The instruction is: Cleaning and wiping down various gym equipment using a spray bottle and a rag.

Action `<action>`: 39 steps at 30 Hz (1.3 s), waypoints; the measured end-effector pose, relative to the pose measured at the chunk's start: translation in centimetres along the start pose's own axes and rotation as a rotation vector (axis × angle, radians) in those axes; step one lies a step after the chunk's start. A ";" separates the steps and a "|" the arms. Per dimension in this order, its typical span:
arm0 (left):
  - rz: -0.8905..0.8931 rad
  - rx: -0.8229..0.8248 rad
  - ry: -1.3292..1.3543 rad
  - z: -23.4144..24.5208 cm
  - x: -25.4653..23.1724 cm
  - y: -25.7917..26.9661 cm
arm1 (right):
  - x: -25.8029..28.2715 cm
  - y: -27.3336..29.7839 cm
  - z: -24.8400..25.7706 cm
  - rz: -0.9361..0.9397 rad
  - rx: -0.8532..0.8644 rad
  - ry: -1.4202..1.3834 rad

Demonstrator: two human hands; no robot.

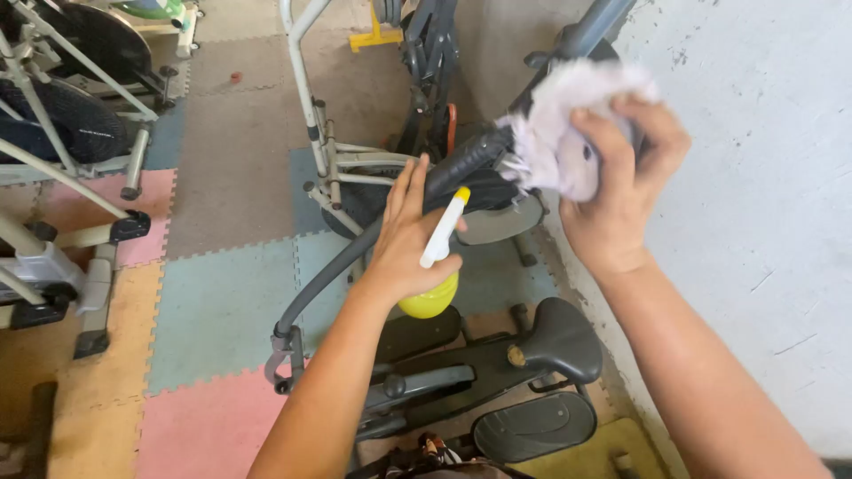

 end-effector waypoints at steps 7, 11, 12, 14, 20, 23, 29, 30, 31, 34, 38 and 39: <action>0.030 0.057 -0.067 -2.8 1.2 -4.6 | 3.0 -4.7 -7.5 0.686 0.222 1.182; 0.032 0.075 -0.169 -3.5 2.3 -4.5 | 0.0 -5.1 -12.4 0.736 0.600 1.175; -0.012 0.052 -0.218 -3.6 2.4 -4.3 | -0.3 -5.3 -13.6 0.740 0.696 1.155; 0.081 0.098 -0.197 -3.7 2.1 -4.2 | -0.6 -5.9 -16.0 0.556 0.920 1.132; 0.137 0.065 -0.187 -3.2 1.5 -4.8 | -3.6 -6.7 -21.5 0.211 1.288 1.084; 0.098 0.019 -0.214 -3.5 2.0 -4.9 | -4.1 -7.1 -21.9 0.191 1.307 1.073; 0.115 0.014 -0.228 -3.8 2.5 -4.8 | -3.3 -5.8 -19.6 0.321 1.113 1.011; 0.087 -0.005 -0.241 -3.8 2.4 -4.8 | -2.8 -5.6 -18.9 0.380 0.989 0.974; 0.090 -0.003 -0.238 -3.8 2.5 -4.6 | -3.2 -4.9 -18.6 0.378 0.994 0.974; 0.078 0.027 -0.224 -4.1 2.6 -4.4 | -2.1 -4.3 -16.9 0.493 0.741 0.936; 0.115 0.078 -0.196 -4.2 2.7 -4.0 | -0.5 -2.9 -14.2 0.559 0.463 0.888; 0.134 0.101 -0.192 -4.2 2.9 -4.2 | -0.1 -2.6 -13.2 0.575 0.359 0.855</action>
Point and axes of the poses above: each hand's wrist, its own y-axis away from the middle knuckle, its own z-axis out of the back of the hand, x = y × z, the point moved 7 cm from there along -y, towards the middle knuckle, and after that the axes turned 9 degrees about -z, right-handed, at the moved point
